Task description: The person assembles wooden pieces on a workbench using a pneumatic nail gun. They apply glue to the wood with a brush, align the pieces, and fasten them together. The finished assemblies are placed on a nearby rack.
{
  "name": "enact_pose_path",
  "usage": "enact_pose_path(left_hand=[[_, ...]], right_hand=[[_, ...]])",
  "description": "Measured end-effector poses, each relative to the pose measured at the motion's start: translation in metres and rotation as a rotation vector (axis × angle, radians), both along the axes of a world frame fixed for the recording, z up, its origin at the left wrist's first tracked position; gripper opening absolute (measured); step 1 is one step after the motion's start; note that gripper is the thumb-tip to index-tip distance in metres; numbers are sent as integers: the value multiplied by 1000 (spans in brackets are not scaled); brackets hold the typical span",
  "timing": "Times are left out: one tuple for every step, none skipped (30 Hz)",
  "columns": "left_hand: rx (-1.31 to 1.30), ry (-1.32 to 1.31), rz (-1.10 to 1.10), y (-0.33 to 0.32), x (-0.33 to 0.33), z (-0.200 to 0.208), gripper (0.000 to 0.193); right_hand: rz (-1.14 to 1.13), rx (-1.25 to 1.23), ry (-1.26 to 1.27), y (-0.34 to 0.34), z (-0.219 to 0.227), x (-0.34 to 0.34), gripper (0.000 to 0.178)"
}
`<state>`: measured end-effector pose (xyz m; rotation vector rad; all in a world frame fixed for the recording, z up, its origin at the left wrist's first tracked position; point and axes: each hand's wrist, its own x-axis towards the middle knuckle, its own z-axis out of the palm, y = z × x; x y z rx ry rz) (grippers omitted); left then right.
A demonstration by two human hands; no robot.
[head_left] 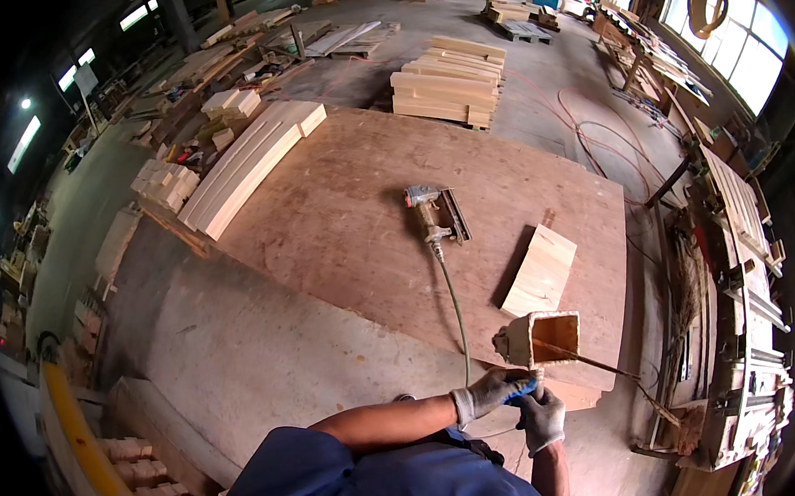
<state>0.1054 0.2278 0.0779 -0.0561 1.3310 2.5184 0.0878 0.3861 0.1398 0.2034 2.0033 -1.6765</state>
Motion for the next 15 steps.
enact_pose_path(left_hand=[[0, -77, -7, -5, 2, 8, 37], [89, -159, 61, -6, 5, 8, 35], [163, -177, 70, -8, 8, 9, 34], [237, -195, 78, -12, 10, 9, 32], [304, -151, 32, -15, 9, 7, 30], [371, -107, -14, -18, 6, 4, 29], [438, -111, -26, -18, 5, 1, 27], [444, -112, -24, -18, 2, 2, 26], [448, -113, -23, -17, -1, 2, 26], [452, -115, -23, -18, -3, 3, 25], [521, -112, -55, -19, -5, 4, 24], [536, -115, -58, -20, -9, 1, 25], [551, -117, -63, -20, -15, -7, 25], [566, -122, -70, -21, -19, -18, 25], [579, -148, -109, -27, -25, -31, 25]], right_hand=[[21, -8, -8, 0, 2, -2, 6], [43, -22, -20, -4, 3, -4, 6], [68, -18, -2, -8, 4, -5, 8], [91, -14, 15, -11, 7, -4, 9], [119, 2, 29, -12, 10, -4, 10], [143, -1, 62, -15, 13, -5, 13], [137, -8, 50, -15, 11, -5, 14], [129, -11, 45, -15, 10, -8, 15], [145, 16, 39, -15, 13, -9, 14], [159, 42, 32, -14, 19, -10, 12], [178, 70, 27, -14, 26, -12, 11], [167, 40, 9, -14, 29, -13, 11], [155, 9, -9, -15, 31, -13, 11], [140, -22, -29, -17, 34, -12, 10], [126, -22, -32, -21, 38, -12, 11]])
